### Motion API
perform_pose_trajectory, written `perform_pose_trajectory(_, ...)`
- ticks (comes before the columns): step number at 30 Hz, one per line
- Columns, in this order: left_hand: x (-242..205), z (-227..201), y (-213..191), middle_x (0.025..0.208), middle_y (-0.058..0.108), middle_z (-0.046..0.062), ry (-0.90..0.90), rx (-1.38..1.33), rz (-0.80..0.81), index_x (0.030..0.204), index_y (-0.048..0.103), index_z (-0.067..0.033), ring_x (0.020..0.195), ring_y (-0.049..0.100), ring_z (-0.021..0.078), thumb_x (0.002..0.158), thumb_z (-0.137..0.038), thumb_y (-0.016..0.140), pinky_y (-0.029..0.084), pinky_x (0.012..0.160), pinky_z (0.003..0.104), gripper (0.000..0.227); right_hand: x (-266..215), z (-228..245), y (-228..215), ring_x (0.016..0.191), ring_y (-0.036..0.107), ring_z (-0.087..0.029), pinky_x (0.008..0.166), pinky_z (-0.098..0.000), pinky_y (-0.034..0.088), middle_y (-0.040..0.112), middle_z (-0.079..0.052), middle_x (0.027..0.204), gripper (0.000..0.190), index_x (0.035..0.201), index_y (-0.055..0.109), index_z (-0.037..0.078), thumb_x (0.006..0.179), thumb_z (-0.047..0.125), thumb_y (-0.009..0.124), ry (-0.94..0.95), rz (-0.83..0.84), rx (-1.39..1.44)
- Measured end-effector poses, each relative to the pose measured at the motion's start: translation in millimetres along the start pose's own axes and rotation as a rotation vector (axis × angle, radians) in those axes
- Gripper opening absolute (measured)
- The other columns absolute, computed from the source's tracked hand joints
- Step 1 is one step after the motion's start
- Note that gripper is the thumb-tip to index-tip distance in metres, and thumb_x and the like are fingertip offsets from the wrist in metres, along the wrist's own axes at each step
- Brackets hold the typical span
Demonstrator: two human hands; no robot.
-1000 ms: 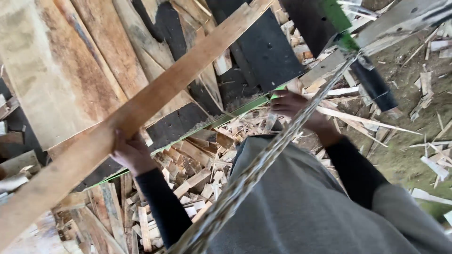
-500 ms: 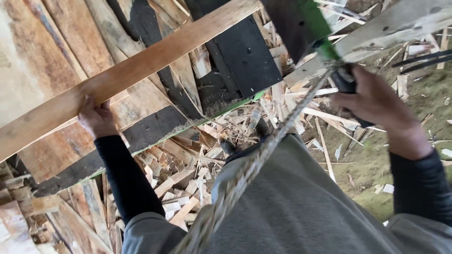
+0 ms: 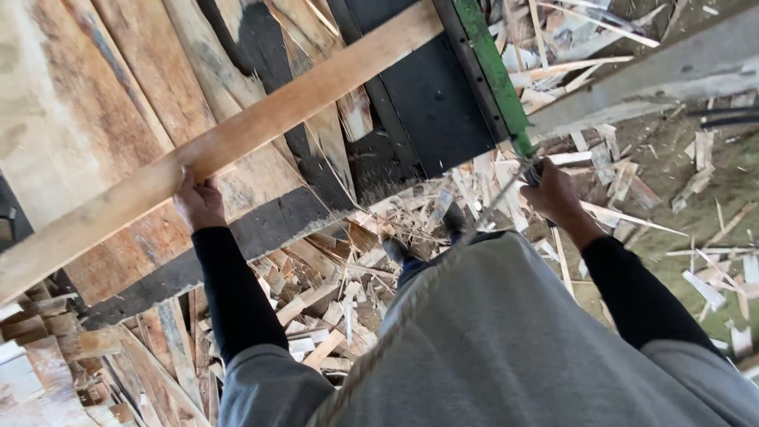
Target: Feeding and organizing thin wood scraps into a processing machine in a workshop.
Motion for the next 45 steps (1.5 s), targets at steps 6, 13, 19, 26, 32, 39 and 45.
perform_pose_trajectory(6, -9, -49, -8, 0.122, 0.073, 0.014, 0.047, -0.008, 0.133, 0.126, 0.066, 0.0015, 0.116, 0.070, 0.0293, 0.091, -0.006, 0.078, 0.062, 0.100, 0.043, 0.038, -73, 148, -158, 0.074, 0.076, -0.042, 0.064, -0.0560, 0.061, 0.072, -0.022, 0.092, 0.063, 0.136, 0.056, 0.005, 0.085, 0.033, 0.078, 0.233, 0.126, 0.061)
perform_pose_trajectory(13, 1, -58, -58, 0.123, 0.070, 0.010, 0.200, 0.136, 0.227, 0.125, 0.066, 0.0024, 0.112, 0.066, 0.0241, 0.097, -0.003, 0.068, 0.058, 0.092, 0.039, 0.029, -153, 227, -189, 0.112, 0.062, -0.032, 0.098, -0.0494, 0.057, 0.067, -0.015, 0.117, 0.052, 0.134, 0.061, 0.001, 0.095, 0.030, 0.079, -0.499, -0.538, -0.616)
perform_pose_trajectory(19, -62, -27, 99, 0.115, 0.070, 0.014, -0.065, 0.031, 0.400, 0.128, 0.060, 0.0015, 0.104, 0.071, 0.0330, 0.081, 0.002, 0.076, 0.066, 0.083, 0.051, 0.050, -124, 211, -100, 0.125, 0.054, -0.030, 0.095, -0.0437, 0.051, 0.057, -0.012, 0.134, 0.049, 0.139, 0.053, 0.006, 0.102, 0.036, 0.065, -0.594, -0.464, 0.434)
perform_pose_trajectory(26, -86, -10, 159, 0.117, 0.071, 0.011, -0.210, 0.161, 0.284, 0.135, 0.053, -0.0012, 0.107, 0.072, 0.0296, 0.083, 0.001, 0.077, 0.066, 0.084, 0.056, 0.057, -87, 258, -77, 0.128, 0.052, -0.036, 0.098, -0.0484, 0.050, 0.054, -0.018, 0.141, 0.052, 0.140, 0.053, 0.005, 0.098, 0.032, 0.067, -0.701, -0.385, 0.313)
perform_pose_trajectory(32, -66, -78, 203, 0.115, 0.071, 0.010, -0.023, 0.089, 0.387, 0.134, 0.055, -0.0043, 0.105, 0.072, 0.0235, 0.084, 0.003, 0.076, 0.063, 0.090, 0.042, 0.055, -85, 254, -64, 0.131, 0.051, -0.041, 0.100, -0.0524, 0.050, 0.051, -0.023, 0.147, 0.055, 0.142, 0.054, 0.004, 0.095, 0.029, 0.069, -0.659, -0.323, 0.194)
perform_pose_trajectory(39, -120, -262, 288, 0.112, 0.073, 0.012, 0.407, -0.056, 0.522, 0.123, 0.065, -0.0118, 0.105, 0.076, 0.0303, 0.097, 0.008, 0.081, 0.070, 0.085, 0.045, 0.037, -86, 210, -39, 0.126, 0.061, -0.038, 0.099, -0.0487, 0.055, 0.057, -0.021, 0.143, 0.048, 0.135, 0.057, 0.005, 0.093, 0.024, 0.072, -0.654, -0.143, 0.299)
perform_pose_trajectory(45, -64, -252, 273, 0.130, 0.070, 0.016, 0.415, 0.018, 0.501, 0.127, 0.067, -0.0021, 0.132, 0.070, 0.0358, 0.103, 0.006, 0.080, 0.061, 0.108, 0.056, 0.029, -64, 211, 4, 0.116, 0.072, -0.025, 0.092, -0.0374, 0.066, 0.067, -0.014, 0.136, 0.046, 0.136, 0.058, 0.007, 0.095, 0.025, 0.069, -0.395, 0.306, 0.497)
Point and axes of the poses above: each hand's wrist, its own x-axis towards the middle knuckle, its own y-axis out of the palm, z = x × y, the point moved 4 cm from there along x, towards the middle knuckle
